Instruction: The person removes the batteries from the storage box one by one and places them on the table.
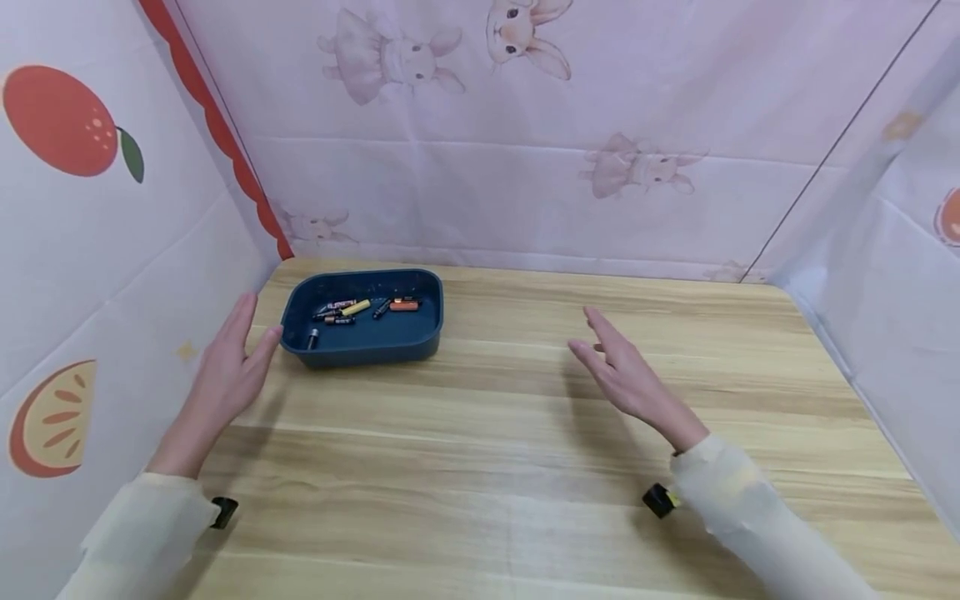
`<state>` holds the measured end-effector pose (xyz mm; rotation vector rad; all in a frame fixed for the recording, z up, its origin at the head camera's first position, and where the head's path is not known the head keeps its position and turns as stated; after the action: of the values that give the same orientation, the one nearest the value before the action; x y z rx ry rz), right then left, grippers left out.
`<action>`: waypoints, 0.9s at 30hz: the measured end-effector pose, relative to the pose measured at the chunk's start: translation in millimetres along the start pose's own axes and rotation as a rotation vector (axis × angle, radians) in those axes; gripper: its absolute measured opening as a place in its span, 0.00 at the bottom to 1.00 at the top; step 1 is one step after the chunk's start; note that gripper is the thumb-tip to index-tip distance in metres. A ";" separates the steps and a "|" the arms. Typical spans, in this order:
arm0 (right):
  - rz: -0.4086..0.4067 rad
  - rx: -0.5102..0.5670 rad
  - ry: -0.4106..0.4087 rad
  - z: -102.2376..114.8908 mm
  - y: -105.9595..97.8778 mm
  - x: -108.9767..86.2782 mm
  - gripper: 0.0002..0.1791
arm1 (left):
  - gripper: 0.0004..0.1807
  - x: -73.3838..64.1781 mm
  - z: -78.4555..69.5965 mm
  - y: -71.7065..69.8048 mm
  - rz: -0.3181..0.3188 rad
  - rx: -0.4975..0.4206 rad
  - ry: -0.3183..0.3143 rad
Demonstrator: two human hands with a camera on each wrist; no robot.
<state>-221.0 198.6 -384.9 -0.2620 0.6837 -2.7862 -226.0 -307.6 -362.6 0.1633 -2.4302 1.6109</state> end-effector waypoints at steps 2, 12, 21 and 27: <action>0.000 0.030 -0.007 3.2 8.8 11.1 0.41 | 0.39 4.2 3.1 1.5 0.004 -0.038 -0.032; -0.037 0.171 -0.022 18.0 61.2 64.0 0.36 | 0.40 23.0 22.7 13.5 0.047 -0.299 -0.244; -0.023 0.235 0.028 30.0 116.7 98.8 0.33 | 0.39 33.6 39.1 31.5 0.106 -0.397 -0.282; -0.038 0.250 0.015 39.3 135.3 115.7 0.31 | 0.38 38.4 39.1 38.5 0.103 -0.370 -0.293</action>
<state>-293.6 32.4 -401.9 -0.2060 0.3310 -2.8736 -276.2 -327.3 -402.3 0.2274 -2.9560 1.2127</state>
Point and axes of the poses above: each hand's wrist, its own x-axis towards the middle knuckle, its own y-axis out of the palm, z = x × y, the point moved 5 cm from there along x, towards the middle knuckle, and after that the axes turned 14 degrees about x, right-handed, at the moved point
